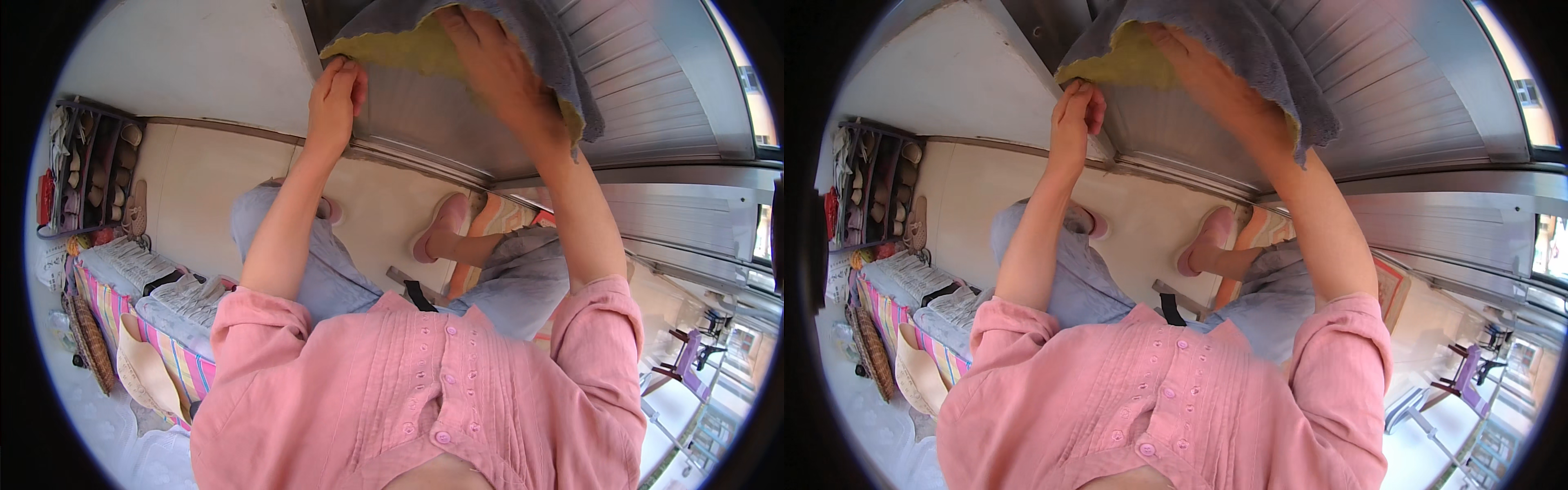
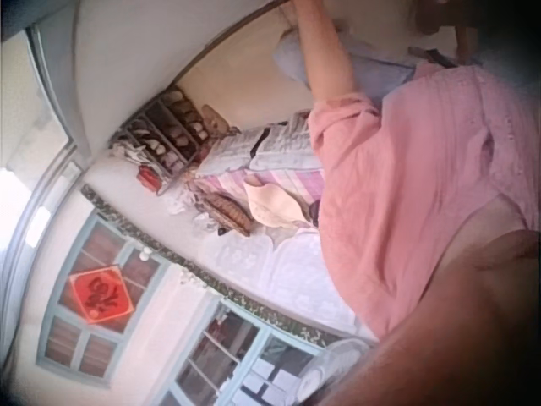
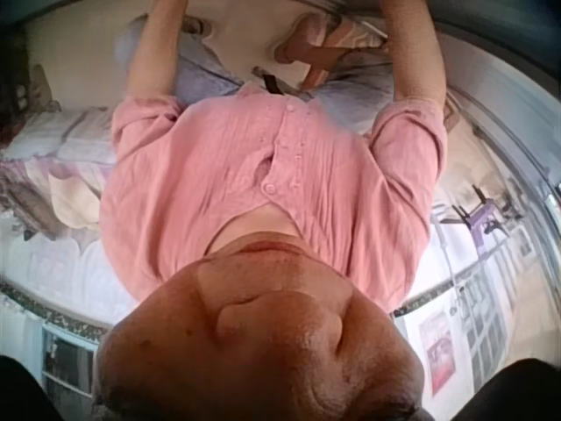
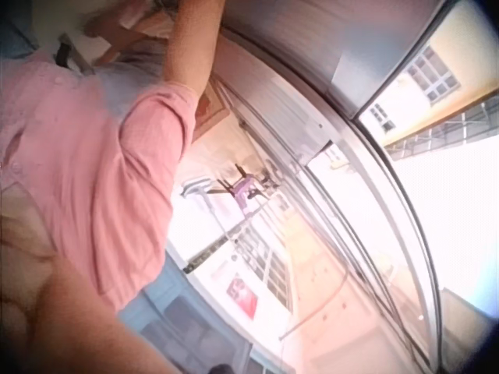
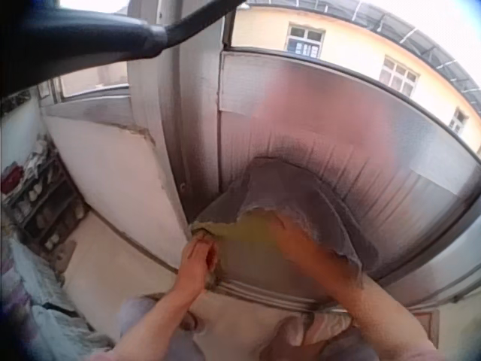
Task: The person wipes the surface of a metal door with a green cloth. They systematically clean the upper and middle sections of the door, moving the cloth in circular and vertical motions. The person occasionally adjusts the cloth in their hand to use a different side.
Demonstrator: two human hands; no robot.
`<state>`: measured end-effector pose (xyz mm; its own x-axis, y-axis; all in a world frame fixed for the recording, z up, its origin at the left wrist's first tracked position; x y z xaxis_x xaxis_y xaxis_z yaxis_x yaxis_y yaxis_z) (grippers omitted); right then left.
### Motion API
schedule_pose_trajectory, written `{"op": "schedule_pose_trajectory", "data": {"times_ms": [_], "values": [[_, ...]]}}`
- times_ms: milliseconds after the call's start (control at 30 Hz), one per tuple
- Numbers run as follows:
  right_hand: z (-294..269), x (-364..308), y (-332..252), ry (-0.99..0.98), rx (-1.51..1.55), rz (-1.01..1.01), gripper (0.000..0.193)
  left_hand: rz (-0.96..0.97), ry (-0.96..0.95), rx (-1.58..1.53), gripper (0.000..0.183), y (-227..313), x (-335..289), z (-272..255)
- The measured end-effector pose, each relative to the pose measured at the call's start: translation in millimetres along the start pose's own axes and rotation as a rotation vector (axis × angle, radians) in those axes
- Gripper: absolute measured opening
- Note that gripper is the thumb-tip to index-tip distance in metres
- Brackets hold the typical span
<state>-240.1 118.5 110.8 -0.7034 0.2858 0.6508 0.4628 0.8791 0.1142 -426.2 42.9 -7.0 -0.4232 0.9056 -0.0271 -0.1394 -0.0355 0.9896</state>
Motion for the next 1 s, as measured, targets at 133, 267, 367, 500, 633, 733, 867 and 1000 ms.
{"op": "schedule_pose_trajectory", "data": {"times_ms": [133,267,367,500,633,733,867,1000], "values": [[75.2,-50.7,-19.8,-0.15,0.461,0.27,0.034,0.21,0.006,-0.015,0.03,13.1,-4.1,-9.6],[118.2,-98.7,-25.8,-0.444,0.649,0.342,0.033,0.22,-0.007,0.099,0.031,13.3,-2.0,-8.5],[122.6,-131.4,-18.9,-0.619,0.669,0.358,0.033,0.189,-0.075,0.177,0.03,11.5,3.4,0.1],[72.4,-156.1,23.6,-0.596,0.784,0.547,0.028,0.223,-0.154,0.357,0.028,3.3,9.3,10.2],[-32.5,-125.5,45.5,-0.245,0.235,0.209,0.021,0.345,-0.099,0.575,0.028,13.7,4.4,26.1],[-92.8,-108.6,74.8,-0.27,-0.056,0.127,0.021,0.323,-0.053,0.62,0.028,11.1,4.9,25.2],[-121.0,-139.4,114.1,-0.065,-0.432,0.266,0.028,0.269,-0.032,0.607,0.027,13.1,3.4,28.7],[-67.0,-170.1,106.7,-0.034,-0.41,0.3,0.026,0.275,-0.012,0.596,0.026,11.4,3.2,28.8]]}}
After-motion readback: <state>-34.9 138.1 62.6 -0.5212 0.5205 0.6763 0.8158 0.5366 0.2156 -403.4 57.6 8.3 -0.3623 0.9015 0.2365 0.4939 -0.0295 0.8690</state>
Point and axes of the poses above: each hand's wrist, its own x-axis towards the middle knuckle, its own z-axis out of the palm, y = z × x, the point moved 5 cm from there along x, towards the middle knuckle
